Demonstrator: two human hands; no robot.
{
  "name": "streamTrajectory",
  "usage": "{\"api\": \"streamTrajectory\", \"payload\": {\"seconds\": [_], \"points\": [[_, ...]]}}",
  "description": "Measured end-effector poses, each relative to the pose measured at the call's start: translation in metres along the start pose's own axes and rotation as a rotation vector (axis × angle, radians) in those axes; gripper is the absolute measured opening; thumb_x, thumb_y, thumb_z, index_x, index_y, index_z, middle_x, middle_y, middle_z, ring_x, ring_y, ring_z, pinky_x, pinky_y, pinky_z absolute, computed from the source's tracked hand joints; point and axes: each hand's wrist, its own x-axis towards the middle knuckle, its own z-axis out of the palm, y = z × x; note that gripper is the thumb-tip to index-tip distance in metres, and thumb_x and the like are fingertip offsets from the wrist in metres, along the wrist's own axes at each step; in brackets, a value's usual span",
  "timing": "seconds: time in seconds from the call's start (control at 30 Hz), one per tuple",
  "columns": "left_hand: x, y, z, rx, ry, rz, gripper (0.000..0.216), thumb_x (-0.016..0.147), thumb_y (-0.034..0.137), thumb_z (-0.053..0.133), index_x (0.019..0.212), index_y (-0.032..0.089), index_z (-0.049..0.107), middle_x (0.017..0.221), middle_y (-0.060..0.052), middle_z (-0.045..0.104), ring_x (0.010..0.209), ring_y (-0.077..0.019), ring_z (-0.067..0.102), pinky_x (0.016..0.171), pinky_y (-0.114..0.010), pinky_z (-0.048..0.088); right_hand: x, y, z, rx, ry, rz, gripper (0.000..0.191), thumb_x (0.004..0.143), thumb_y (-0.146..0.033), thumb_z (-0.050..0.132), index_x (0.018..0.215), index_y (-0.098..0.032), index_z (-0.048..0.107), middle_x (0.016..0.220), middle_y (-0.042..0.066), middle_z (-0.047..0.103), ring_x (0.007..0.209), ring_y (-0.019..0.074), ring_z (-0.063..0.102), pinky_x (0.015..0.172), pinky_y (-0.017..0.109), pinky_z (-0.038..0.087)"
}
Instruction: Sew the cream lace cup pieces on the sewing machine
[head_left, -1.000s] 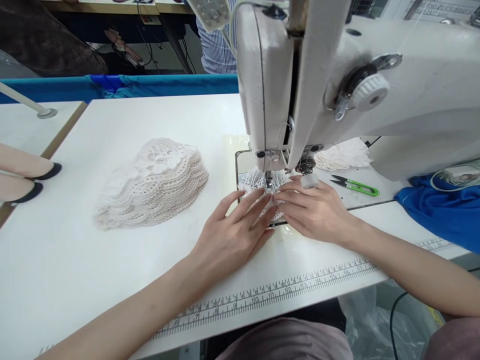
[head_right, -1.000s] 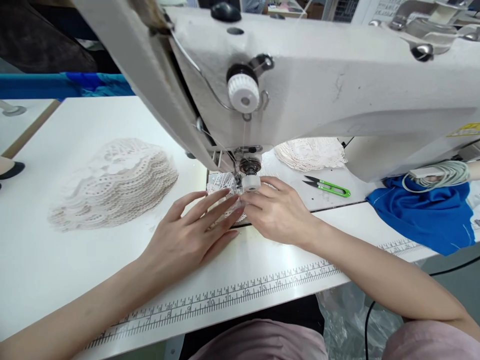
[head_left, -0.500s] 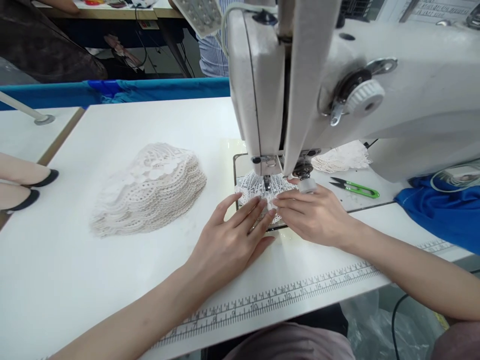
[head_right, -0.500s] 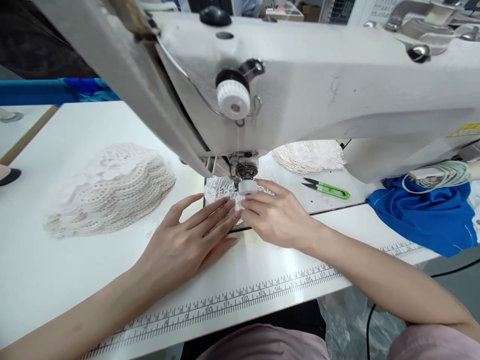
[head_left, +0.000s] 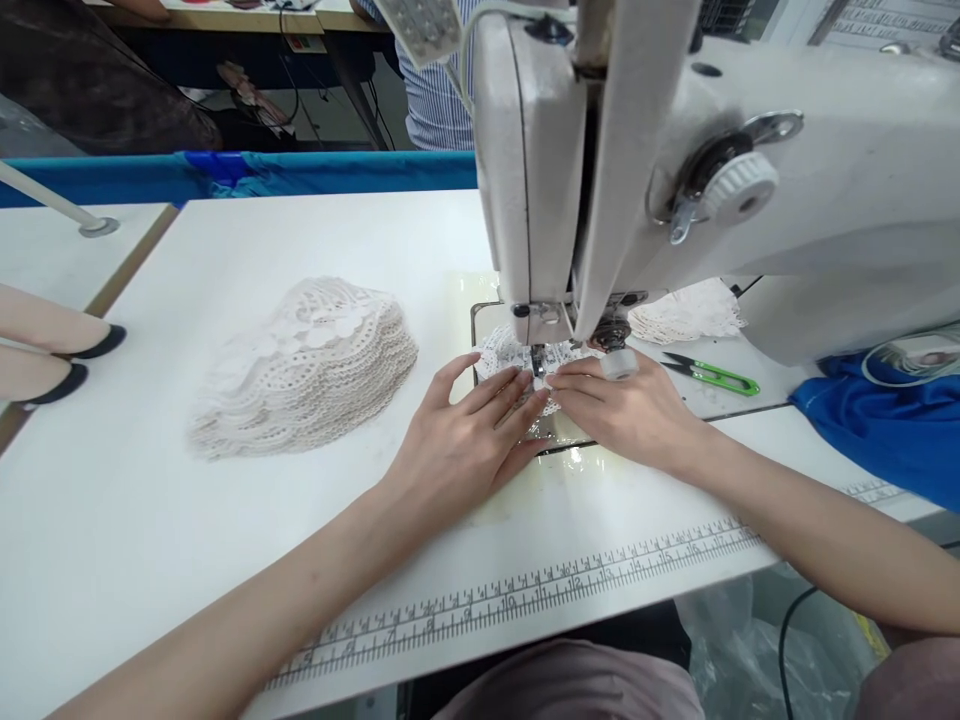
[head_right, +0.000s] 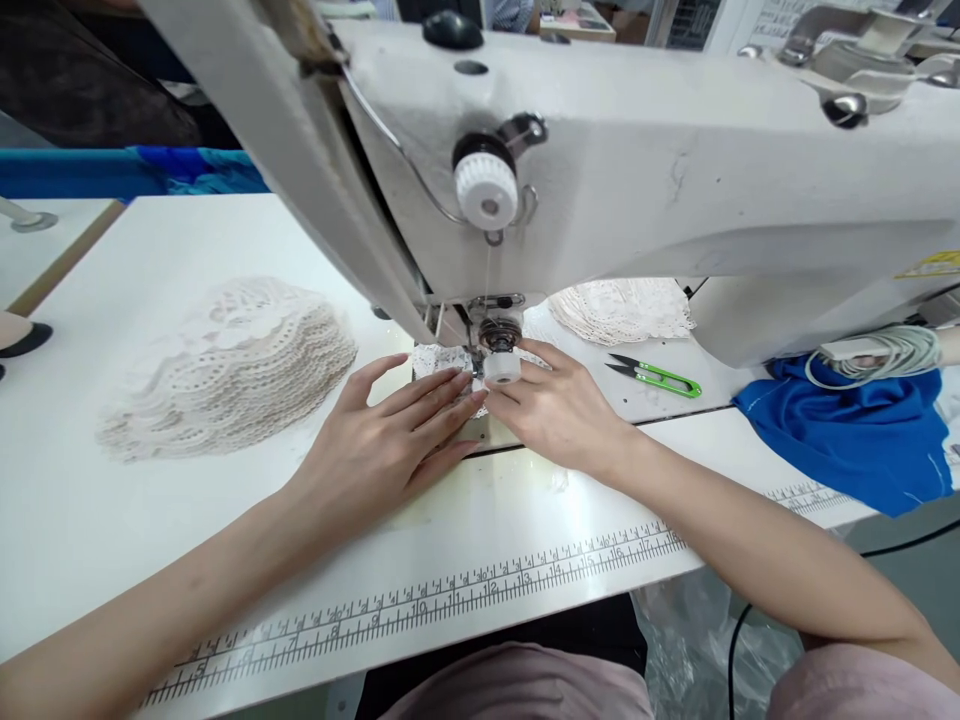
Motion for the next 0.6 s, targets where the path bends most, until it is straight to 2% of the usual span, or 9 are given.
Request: {"api": "streamTrajectory", "payload": {"seconds": [0.13, 0.23, 0.37, 0.6], "points": [[0.003, -0.004, 0.002, 0.003, -0.024, 0.002, 0.038, 0.096, 0.038, 0.045, 0.125, 0.016, 0.054, 0.122, -0.013, 0.063, 0.117, -0.026, 0.058, 0.105, -0.053, 0.035, 0.0, 0.002, 0.003, -0.003, -0.027, 0.033, 0.025, 0.088, -0.005, 0.047, 0.084, -0.017, 0.07, 0.092, 0.003, 0.074, 0.091, 0.0165, 0.066, 0.09, 0.034, 0.046], [0.001, -0.003, 0.002, 0.044, 0.023, 0.023, 0.038, 0.095, 0.036, 0.047, 0.124, 0.013, 0.055, 0.119, -0.015, 0.065, 0.114, -0.0271, 0.06, 0.101, -0.053, 0.037, -0.001, 0.0, 0.002, -0.012, -0.032, 0.051, 0.025, 0.091, -0.011, 0.046, 0.089, -0.017, 0.07, 0.093, 0.003, 0.074, 0.091, 0.0171, 0.065, 0.088, 0.035, 0.047], [-0.004, 0.004, 0.0, 0.09, 0.071, 0.034, 0.033, 0.094, 0.029, 0.049, 0.122, 0.013, 0.055, 0.115, -0.012, 0.068, 0.112, -0.0244, 0.061, 0.099, -0.048, 0.038, -0.005, -0.005, 0.0, -0.03, -0.012, 0.037, 0.026, 0.096, -0.023, 0.045, 0.099, -0.015, 0.07, 0.097, 0.003, 0.074, 0.088, 0.017, 0.065, 0.086, 0.035, 0.047], [-0.005, 0.005, 0.0, 0.088, 0.104, 0.03, 0.03, 0.094, 0.028, 0.051, 0.119, 0.013, 0.057, 0.114, -0.011, 0.068, 0.109, -0.0221, 0.063, 0.099, -0.046, 0.037, -0.007, -0.007, -0.001, -0.062, -0.016, 0.027, 0.027, 0.096, -0.026, 0.047, 0.1, -0.013, 0.07, 0.099, 0.004, 0.074, 0.088, 0.0167, 0.065, 0.093, 0.037, 0.044]]}}
